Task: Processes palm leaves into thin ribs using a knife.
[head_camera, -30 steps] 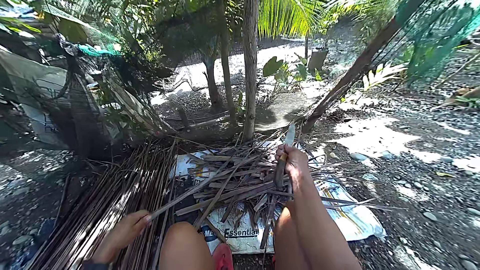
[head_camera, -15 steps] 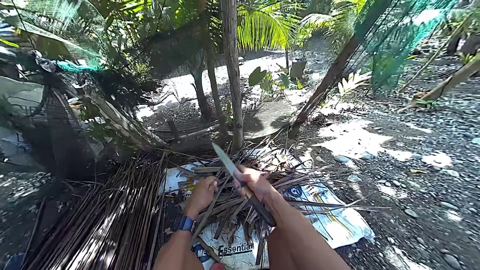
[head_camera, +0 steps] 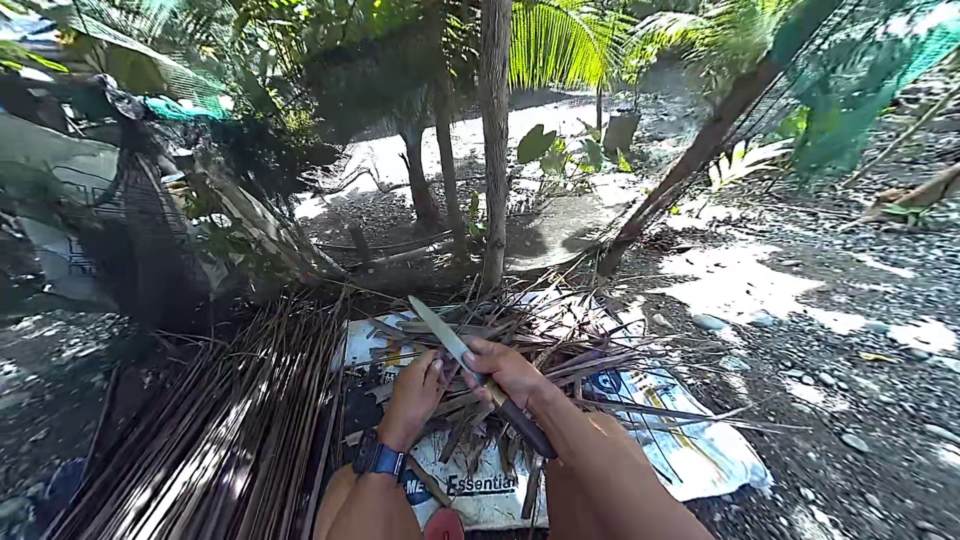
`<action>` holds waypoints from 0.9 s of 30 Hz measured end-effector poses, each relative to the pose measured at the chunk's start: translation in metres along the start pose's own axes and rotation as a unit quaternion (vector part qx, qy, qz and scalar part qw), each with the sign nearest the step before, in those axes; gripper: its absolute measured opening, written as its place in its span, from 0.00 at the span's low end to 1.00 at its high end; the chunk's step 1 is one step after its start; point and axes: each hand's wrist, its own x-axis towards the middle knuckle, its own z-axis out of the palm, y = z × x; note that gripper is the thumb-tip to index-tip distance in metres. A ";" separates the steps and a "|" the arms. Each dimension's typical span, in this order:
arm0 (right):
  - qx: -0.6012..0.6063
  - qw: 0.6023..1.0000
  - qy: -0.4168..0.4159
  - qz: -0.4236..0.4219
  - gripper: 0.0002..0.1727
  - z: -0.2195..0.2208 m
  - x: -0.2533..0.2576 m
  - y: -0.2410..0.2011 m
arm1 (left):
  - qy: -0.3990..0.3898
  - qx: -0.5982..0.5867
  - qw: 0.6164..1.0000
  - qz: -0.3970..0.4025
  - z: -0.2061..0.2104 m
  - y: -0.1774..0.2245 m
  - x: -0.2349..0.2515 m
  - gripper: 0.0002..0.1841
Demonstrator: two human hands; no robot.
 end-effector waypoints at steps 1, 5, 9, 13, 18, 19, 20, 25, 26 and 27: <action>-0.002 1.000 -0.014 0.011 0.21 0.004 0.002 0.004 | 0.009 -0.004 1.000 -0.002 0.000 -0.001 0.000 0.16; 0.004 1.000 -0.012 0.019 0.23 0.010 0.005 0.007 | 0.016 -0.022 1.000 -0.016 -0.005 -0.001 -0.001 0.16; -0.002 1.000 0.016 -0.014 0.24 0.005 0.003 0.001 | -0.004 -0.031 0.999 -0.011 -0.008 -0.002 0.001 0.16; 0.027 0.995 0.075 -0.056 0.25 -0.009 0.000 -0.011 | -0.041 -0.023 0.999 -0.017 -0.015 -0.002 -0.002 0.16; 0.055 0.991 0.088 -0.083 0.26 -0.025 -0.007 -0.019 | -0.086 -0.050 0.995 -0.011 -0.029 -0.013 -0.003 0.15; 0.059 0.990 0.089 -0.088 0.25 -0.028 -0.008 -0.020 | -0.094 -0.057 0.994 -0.008 -0.033 -0.016 -0.003 0.14; 0.063 0.990 0.091 -0.093 0.25 -0.031 -0.009 -0.020 | -0.101 -0.064 0.993 -0.006 -0.036 -0.020 -0.004 0.14; 0.088 0.979 0.149 -0.106 0.23 -0.034 -0.018 -0.028 | -0.134 -0.072 0.988 -0.030 -0.055 -0.035 -0.007 0.13; 0.100 0.974 0.170 -0.109 0.23 -0.033 -0.020 -0.031 | -0.134 -0.066 0.988 -0.035 -0.059 -0.038 -0.008 0.13; 0.113 0.969 0.191 -0.111 0.22 -0.033 -0.022 -0.034 | -0.130 -0.062 0.989 -0.038 -0.062 -0.041 -0.009 0.13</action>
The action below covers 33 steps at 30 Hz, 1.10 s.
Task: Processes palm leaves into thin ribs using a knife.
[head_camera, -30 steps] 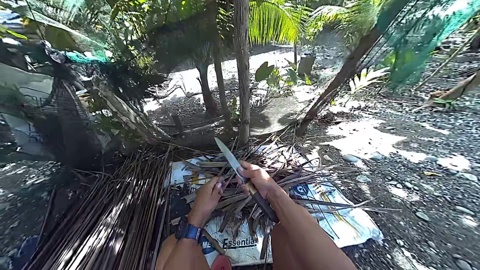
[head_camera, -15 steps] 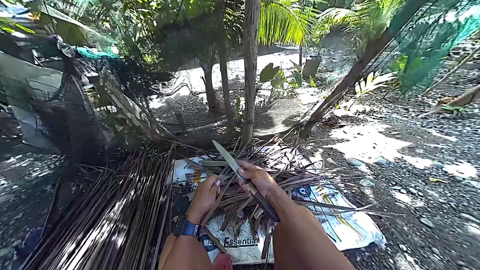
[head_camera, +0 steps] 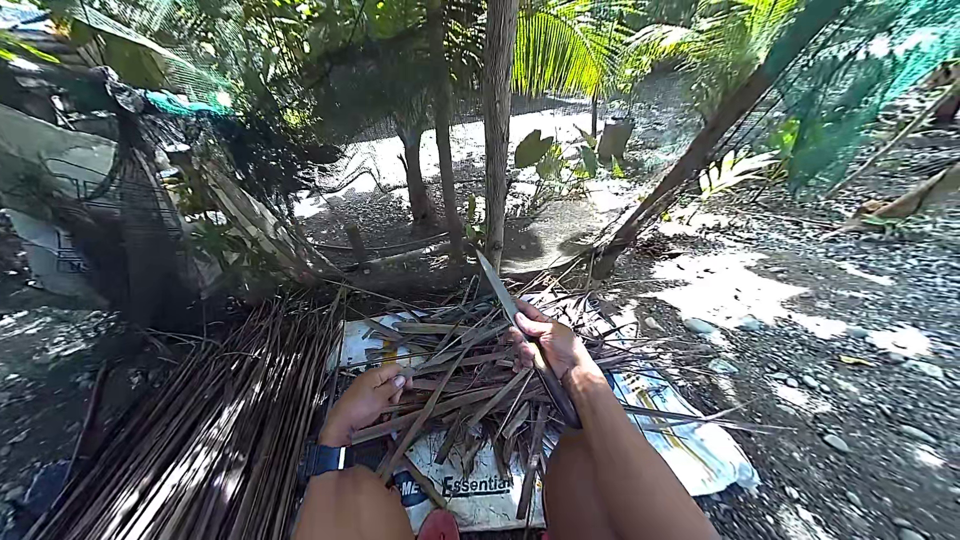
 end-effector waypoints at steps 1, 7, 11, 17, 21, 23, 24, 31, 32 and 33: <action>0.007 1.000 0.015 -0.002 0.22 -0.001 0.000 -0.003 | 0.005 0.001 1.000 -0.003 -0.003 -0.003 -0.002 0.13; 0.017 0.998 0.032 -0.049 0.24 -0.020 0.004 -0.008 | 0.034 -0.008 0.999 -0.033 -0.022 -0.020 -0.009 0.13; 0.013 0.997 0.056 -0.060 0.23 -0.028 0.004 -0.016 | 0.063 -0.020 0.995 -0.078 -0.032 -0.027 -0.018 0.14; 0.049 0.989 0.098 -0.103 0.22 -0.050 0.001 -0.029 | 0.223 0.084 0.949 -0.206 -0.048 -0.043 -0.032 0.17; -0.004 0.990 0.110 -0.090 0.21 -0.041 -0.001 -0.027 | 0.289 0.039 0.945 -0.151 -0.034 -0.028 -0.030 0.22; -0.067 0.993 0.076 -0.059 0.22 -0.021 -0.007 -0.017 | 0.285 -0.028 0.954 -0.092 -0.014 -0.017 -0.018 0.22; -0.093 0.994 0.038 -0.045 0.23 -0.010 -0.009 -0.010 | 0.266 -0.054 0.959 -0.076 -0.004 -0.010 -0.011 0.21; -0.176 0.949 -0.258 0.045 0.33 0.033 0.000 0.048 | 0.147 -0.179 0.973 -0.014 0.047 0.029 0.016 0.13; -0.173 0.948 -0.263 0.055 0.32 0.035 0.002 0.051 | 0.138 -0.197 0.971 -0.006 0.050 0.030 0.018 0.12; -0.168 0.948 -0.265 0.062 0.30 0.036 0.003 0.054 | 0.133 -0.213 0.968 0.002 0.053 0.031 0.019 0.12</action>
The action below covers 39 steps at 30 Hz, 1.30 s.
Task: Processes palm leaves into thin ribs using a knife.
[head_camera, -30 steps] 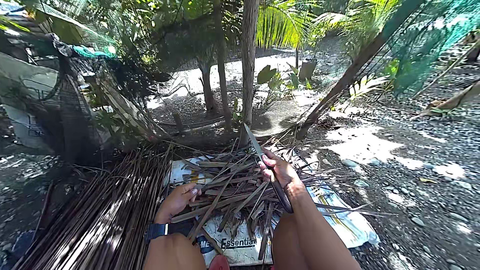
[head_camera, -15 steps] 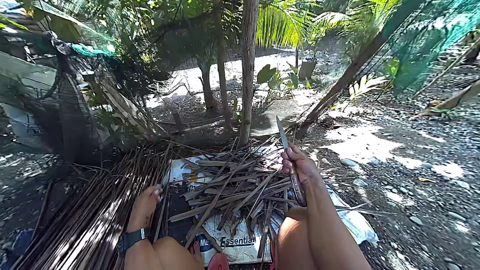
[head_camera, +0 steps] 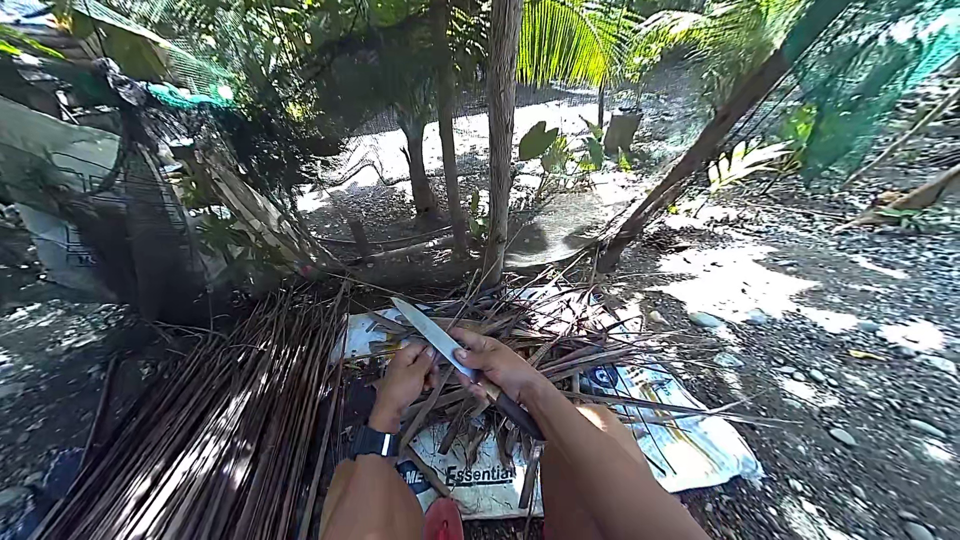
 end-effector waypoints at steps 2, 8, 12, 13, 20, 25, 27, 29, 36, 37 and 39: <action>0.009 1.000 -0.004 0.005 0.29 0.000 0.002 0.001 | -0.003 -0.039 0.999 0.011 0.003 -0.001 0.001 0.11; 0.006 0.999 -0.036 0.015 0.31 -0.003 0.005 0.008 | 0.015 -0.075 0.997 0.016 0.003 0.001 -0.002 0.12; 0.017 0.999 -0.035 0.021 0.30 -0.003 0.004 0.005 | -0.010 -0.082 0.996 0.016 -0.002 -0.001 -0.003 0.14; 0.014 0.999 -0.032 0.019 0.29 -0.004 0.004 0.003 | -0.019 -0.075 0.997 0.013 -0.003 -0.001 -0.003 0.14; 0.072 0.996 0.058 -0.019 0.26 -0.014 -0.003 -0.010 | -0.084 -0.034 0.996 -0.001 -0.019 -0.001 -0.006 0.14; 0.108 0.991 0.070 -0.043 0.26 -0.027 -0.008 -0.013 | -0.121 -0.025 0.992 -0.015 -0.036 -0.003 -0.008 0.14; 0.115 0.989 0.076 -0.048 0.26 -0.031 -0.010 -0.015 | -0.132 -0.017 0.991 -0.014 -0.043 -0.005 -0.009 0.14; 0.118 0.988 0.079 -0.061 0.27 -0.036 -0.011 -0.016 | -0.134 -0.007 0.991 -0.013 -0.050 -0.006 -0.010 0.14; 0.127 0.979 0.122 -0.097 0.27 -0.051 -0.022 -0.021 | -0.156 0.028 0.987 -0.020 -0.078 -0.008 -0.015 0.15; 0.128 0.977 0.136 -0.101 0.26 -0.051 -0.024 -0.023 | -0.155 0.033 0.987 -0.024 -0.083 -0.008 -0.016 0.15; 0.130 0.973 0.162 -0.100 0.24 -0.052 -0.028 -0.026 | -0.152 0.036 0.987 -0.030 -0.091 -0.009 -0.019 0.15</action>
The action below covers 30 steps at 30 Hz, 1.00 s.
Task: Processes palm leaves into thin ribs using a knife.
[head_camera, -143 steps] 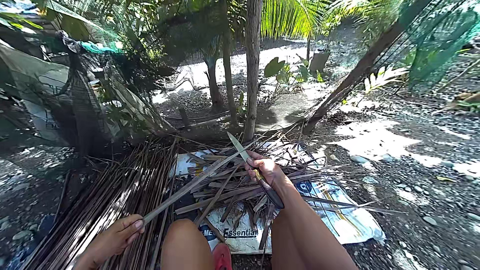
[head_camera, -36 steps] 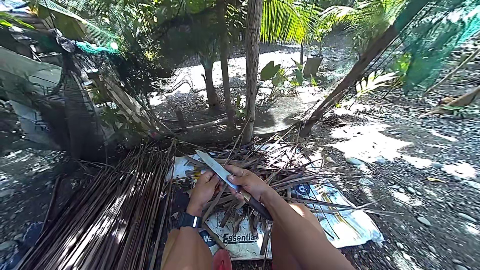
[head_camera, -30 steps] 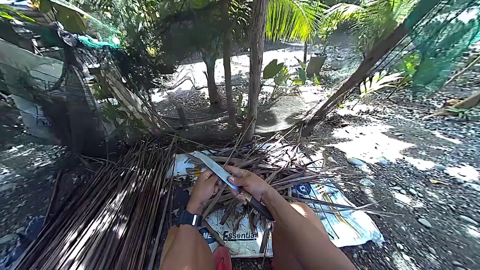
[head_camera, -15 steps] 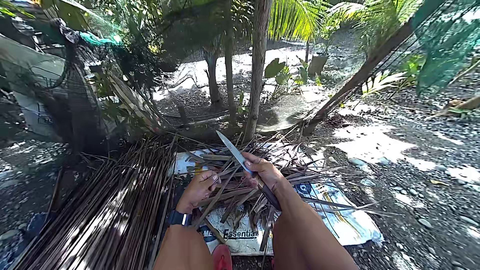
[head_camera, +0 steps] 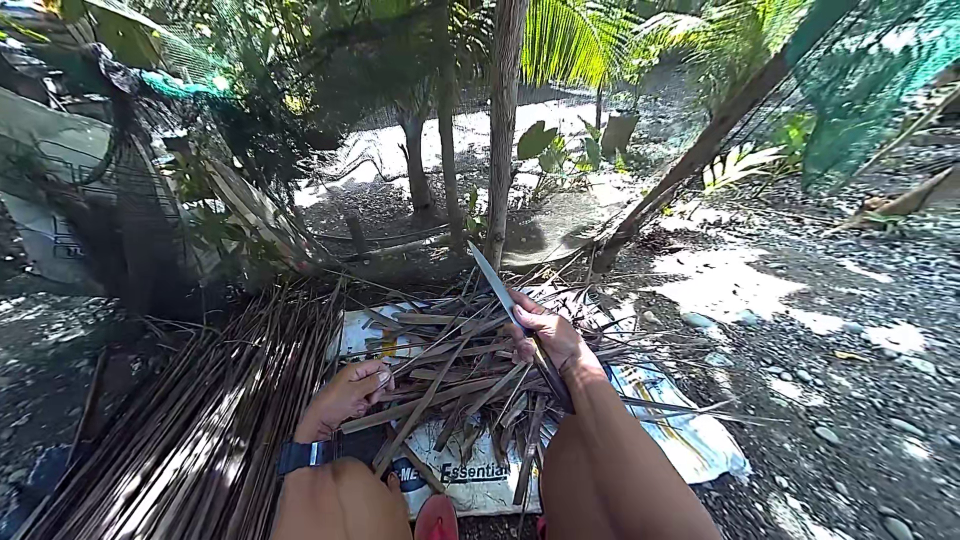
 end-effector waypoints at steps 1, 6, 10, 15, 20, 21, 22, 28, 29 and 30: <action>0.004 1.000 0.009 0.000 0.24 -0.001 -0.001 -0.002 | 0.000 -0.003 1.000 -0.004 -0.003 -0.001 -0.002 0.15; 0.009 0.998 0.067 -0.002 0.24 -0.005 -0.003 -0.010 | 0.001 -0.003 1.000 -0.014 -0.018 -0.008 -0.014 0.16; 0.005 0.998 0.065 -0.026 0.24 -0.020 -0.003 -0.013 | 0.017 -0.010 1.000 -0.021 -0.030 -0.015 -0.023 0.16; -0.004 0.996 0.089 -0.030 0.25 -0.027 -0.005 -0.020 | 0.038 -0.007 0.999 -0.037 -0.040 -0.021 -0.035 0.17; 0.011 0.994 0.102 -0.037 0.24 -0.034 -0.005 -0.023 | 0.066 -0.013 0.997 -0.036 -0.047 -0.027 -0.045 0.17; 0.015 0.994 0.103 -0.042 0.23 -0.036 -0.005 -0.024 | 0.073 -0.016 0.996 -0.038 -0.049 -0.029 -0.048 0.17; 0.016 0.993 0.104 -0.050 0.24 -0.039 -0.005 -0.025 | 0.086 -0.019 0.995 -0.039 -0.050 -0.029 -0.051 0.18; 0.059 0.975 0.194 -0.087 0.21 -0.049 -0.008 -0.035 | 0.319 -0.071 0.945 0.020 -0.049 -0.040 -0.056 0.16; 0.070 0.970 0.221 -0.075 0.19 -0.044 -0.007 -0.034 | 0.358 -0.093 0.927 0.061 -0.045 -0.038 -0.052 0.16; 0.081 0.963 0.251 -0.057 0.14 -0.037 -0.004 -0.032 | 0.377 -0.117 0.913 0.103 -0.041 -0.035 -0.046 0.16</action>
